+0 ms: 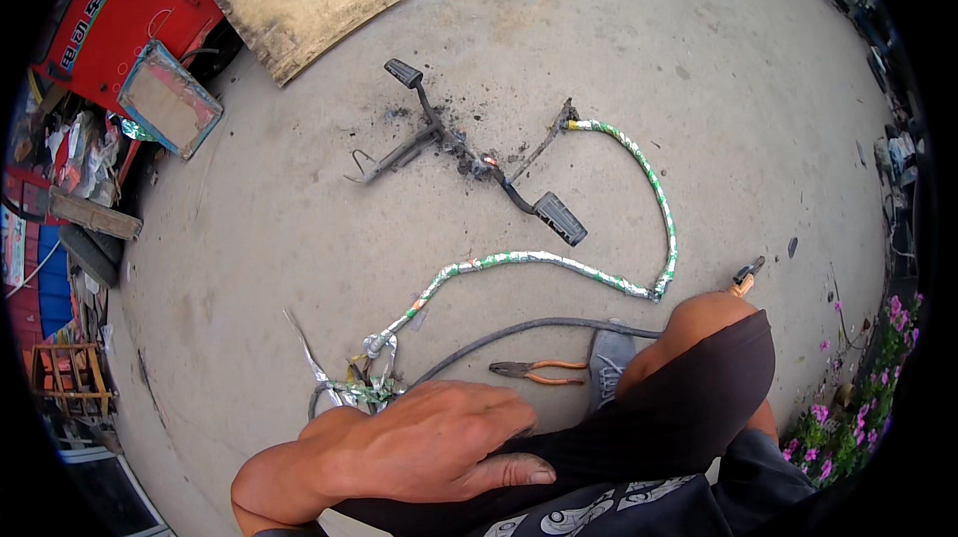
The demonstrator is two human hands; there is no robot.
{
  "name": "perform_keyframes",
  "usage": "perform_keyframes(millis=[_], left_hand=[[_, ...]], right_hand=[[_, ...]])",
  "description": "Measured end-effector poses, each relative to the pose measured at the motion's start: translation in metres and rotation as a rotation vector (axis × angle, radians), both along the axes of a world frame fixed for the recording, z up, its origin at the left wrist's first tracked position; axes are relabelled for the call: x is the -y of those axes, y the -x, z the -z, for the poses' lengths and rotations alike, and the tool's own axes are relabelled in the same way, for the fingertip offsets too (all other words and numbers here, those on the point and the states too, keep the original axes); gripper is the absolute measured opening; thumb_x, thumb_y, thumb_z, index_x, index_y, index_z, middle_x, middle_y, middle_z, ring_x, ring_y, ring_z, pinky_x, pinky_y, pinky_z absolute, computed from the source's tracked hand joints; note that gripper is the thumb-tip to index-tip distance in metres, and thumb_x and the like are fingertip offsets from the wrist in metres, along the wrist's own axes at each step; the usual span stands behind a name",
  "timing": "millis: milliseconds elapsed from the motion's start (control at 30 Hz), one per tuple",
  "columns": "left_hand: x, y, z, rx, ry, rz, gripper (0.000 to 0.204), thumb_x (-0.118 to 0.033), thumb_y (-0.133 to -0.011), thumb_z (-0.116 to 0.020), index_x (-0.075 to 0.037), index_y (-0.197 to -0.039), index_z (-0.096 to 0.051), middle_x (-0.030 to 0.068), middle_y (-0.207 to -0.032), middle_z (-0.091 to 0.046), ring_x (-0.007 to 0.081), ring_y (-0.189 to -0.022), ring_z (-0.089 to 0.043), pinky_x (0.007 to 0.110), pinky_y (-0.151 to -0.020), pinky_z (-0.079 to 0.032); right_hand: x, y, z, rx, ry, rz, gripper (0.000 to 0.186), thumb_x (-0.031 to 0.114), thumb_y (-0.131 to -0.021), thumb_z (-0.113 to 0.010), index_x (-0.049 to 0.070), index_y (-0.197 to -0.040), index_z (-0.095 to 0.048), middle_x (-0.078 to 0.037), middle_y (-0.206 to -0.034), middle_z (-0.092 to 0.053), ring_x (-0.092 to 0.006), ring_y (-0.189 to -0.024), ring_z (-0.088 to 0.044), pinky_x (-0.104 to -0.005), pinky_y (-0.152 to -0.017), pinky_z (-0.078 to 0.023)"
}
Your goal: The person sits on the ground and uses a welding torch to join parts of a metal frame. They repeatedly position the torch, create welds, and use pliers to adjust the frame during the process.
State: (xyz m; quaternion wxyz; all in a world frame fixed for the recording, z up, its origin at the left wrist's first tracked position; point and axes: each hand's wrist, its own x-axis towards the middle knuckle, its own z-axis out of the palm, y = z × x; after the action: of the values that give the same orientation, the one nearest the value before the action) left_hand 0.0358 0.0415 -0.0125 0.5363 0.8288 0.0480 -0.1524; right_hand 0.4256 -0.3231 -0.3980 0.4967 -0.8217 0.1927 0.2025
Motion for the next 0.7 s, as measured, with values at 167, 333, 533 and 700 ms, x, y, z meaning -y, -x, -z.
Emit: perform_keyframes(millis=[167, 333, 533, 700], left_hand=[[-0.002, 0.000, 0.003, 0.015, -0.003, 0.004, 0.045, -0.044, -0.097, -0.066, 0.000, -0.097, -0.059, 0.0167, -0.082, -0.060, 0.0398, -0.079, -0.062, 0.047, -0.070, -0.049], [-0.003, 0.000, 0.003, 0.015, 0.016, -0.003, 0.051, -0.048, -0.098, -0.063, 0.002, -0.090, -0.056, 0.0192, -0.082, -0.059, 0.0425, -0.080, -0.062, 0.049, -0.070, -0.049], [-0.006, -0.002, 0.005, 0.016, 0.044, 0.004, 0.052, -0.049, -0.098, -0.062, 0.002, -0.088, -0.055, 0.0193, -0.080, -0.058, 0.0426, -0.079, -0.061, 0.050, -0.070, -0.048], [-0.006, -0.002, 0.002, 0.024, 0.035, 0.011, 0.052, -0.049, -0.099, -0.062, 0.002, -0.087, -0.054, 0.0192, -0.079, -0.058, 0.0427, -0.079, -0.061, 0.050, -0.070, -0.048]], right_hand=[[0.013, 0.009, 0.000, -0.039, 0.087, -0.026, 0.024, 0.017, -0.093, -0.066, -0.007, -0.092, -0.063, -0.008, -0.066, -0.060, -0.0194, -0.052, -0.059, -0.0354, -0.046, -0.048], [0.017, 0.014, -0.003, -0.078, 0.163, -0.092, 0.027, 0.020, -0.094, -0.066, -0.007, -0.092, -0.063, -0.008, -0.065, -0.060, -0.0193, -0.052, -0.060, -0.0353, -0.047, -0.048], [0.002, 0.022, -0.011, -0.131, 0.310, -0.314, 0.029, 0.022, -0.095, -0.066, -0.007, -0.091, -0.064, -0.008, -0.065, -0.060, -0.0192, -0.053, -0.060, -0.0352, -0.047, -0.048], [-0.038, 0.019, -0.037, -0.104, 0.444, -0.660, 0.032, 0.025, -0.097, -0.065, -0.007, -0.090, -0.064, -0.008, -0.065, -0.060, -0.0191, -0.053, -0.060, -0.0351, -0.048, -0.048]])
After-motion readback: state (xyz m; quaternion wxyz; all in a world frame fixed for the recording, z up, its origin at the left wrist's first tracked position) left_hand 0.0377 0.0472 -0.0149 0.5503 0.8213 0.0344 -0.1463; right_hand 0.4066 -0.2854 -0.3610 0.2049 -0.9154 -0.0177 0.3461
